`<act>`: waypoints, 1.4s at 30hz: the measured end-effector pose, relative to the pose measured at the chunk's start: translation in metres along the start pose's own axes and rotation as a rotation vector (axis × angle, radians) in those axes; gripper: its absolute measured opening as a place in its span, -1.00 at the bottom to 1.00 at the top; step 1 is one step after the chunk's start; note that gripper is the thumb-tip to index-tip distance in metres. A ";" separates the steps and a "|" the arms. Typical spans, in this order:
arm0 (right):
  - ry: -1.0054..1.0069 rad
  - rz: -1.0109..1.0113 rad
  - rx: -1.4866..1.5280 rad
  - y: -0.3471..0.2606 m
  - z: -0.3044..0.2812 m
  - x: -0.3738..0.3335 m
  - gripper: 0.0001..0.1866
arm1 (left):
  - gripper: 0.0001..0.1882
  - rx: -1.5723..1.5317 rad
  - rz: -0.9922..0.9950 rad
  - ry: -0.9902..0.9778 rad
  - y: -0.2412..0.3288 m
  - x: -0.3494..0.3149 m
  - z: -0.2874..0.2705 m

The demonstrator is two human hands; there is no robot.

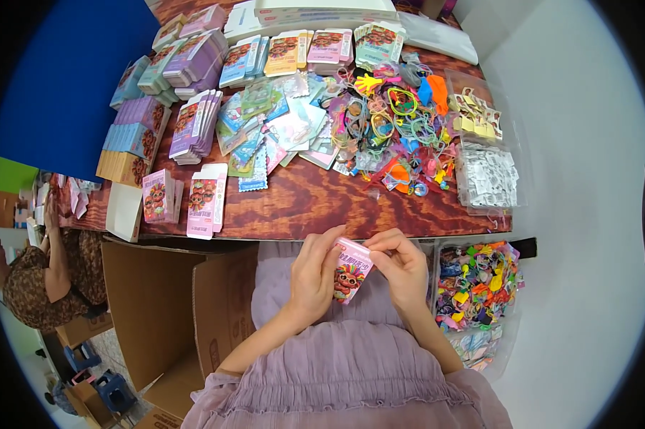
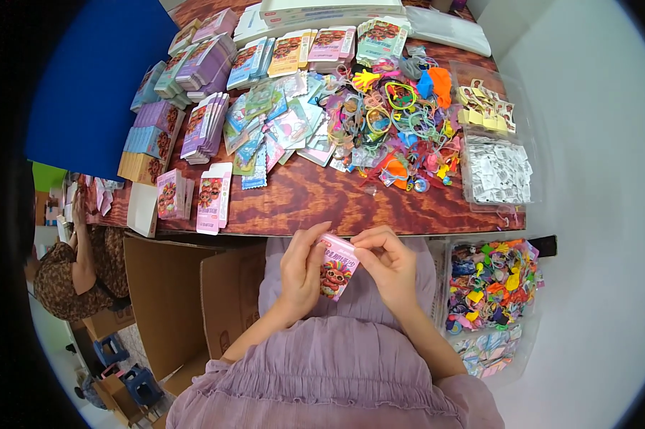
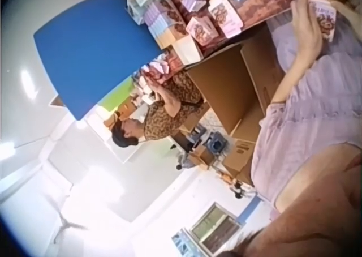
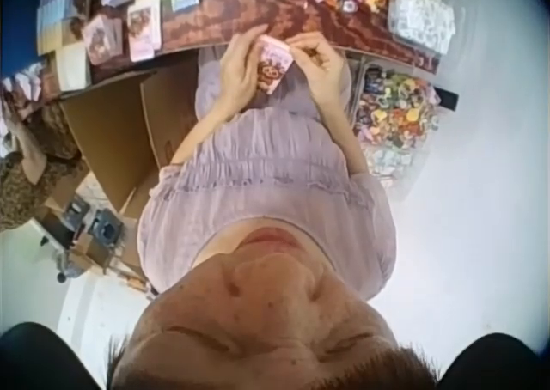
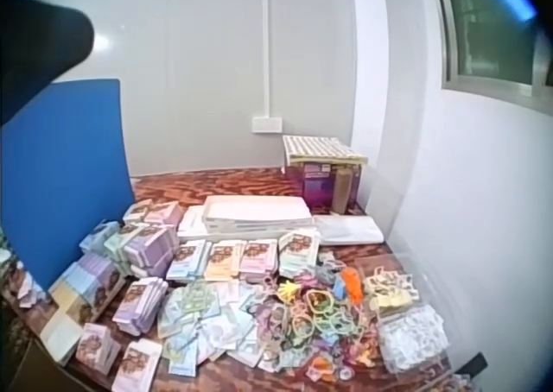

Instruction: Assembling small toy sets by placing various components and stickers into pink individual boxes.

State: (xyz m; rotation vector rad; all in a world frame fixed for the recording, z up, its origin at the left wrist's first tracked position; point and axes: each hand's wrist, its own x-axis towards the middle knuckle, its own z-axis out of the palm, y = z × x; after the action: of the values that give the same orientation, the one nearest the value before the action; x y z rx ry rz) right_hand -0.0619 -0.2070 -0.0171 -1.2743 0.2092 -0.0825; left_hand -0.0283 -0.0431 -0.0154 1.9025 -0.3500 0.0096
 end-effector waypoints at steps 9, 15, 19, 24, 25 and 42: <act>-0.033 0.451 0.293 0.004 -0.023 0.003 -0.92 | -0.56 -0.029 -0.023 -0.158 0.004 0.002 -0.004; 0.014 0.142 0.056 0.004 -0.009 -0.001 -0.95 | -0.45 -0.009 -0.034 -0.140 0.000 0.000 -0.001; 0.004 0.122 0.019 -0.001 -0.008 -0.001 -0.98 | -0.44 0.057 0.024 -0.143 0.003 -0.001 -0.006; -0.073 0.101 -0.064 -0.002 -0.013 0.004 -0.94 | -0.50 0.064 0.072 -0.157 -0.001 -0.006 -0.003; -0.071 0.101 -0.064 -0.002 -0.010 0.003 -0.94 | -0.53 0.027 0.089 -0.135 -0.003 -0.006 -0.002; -0.053 0.020 -0.162 -0.013 -0.001 -0.003 -0.93 | -0.62 0.042 0.084 -0.089 -0.001 -0.005 -0.002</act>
State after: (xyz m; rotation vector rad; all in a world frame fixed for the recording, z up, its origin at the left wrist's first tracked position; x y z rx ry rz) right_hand -0.0647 -0.2114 -0.0051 -1.4335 0.1861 -0.0148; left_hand -0.0322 -0.0399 -0.0164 1.9324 -0.4935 -0.0119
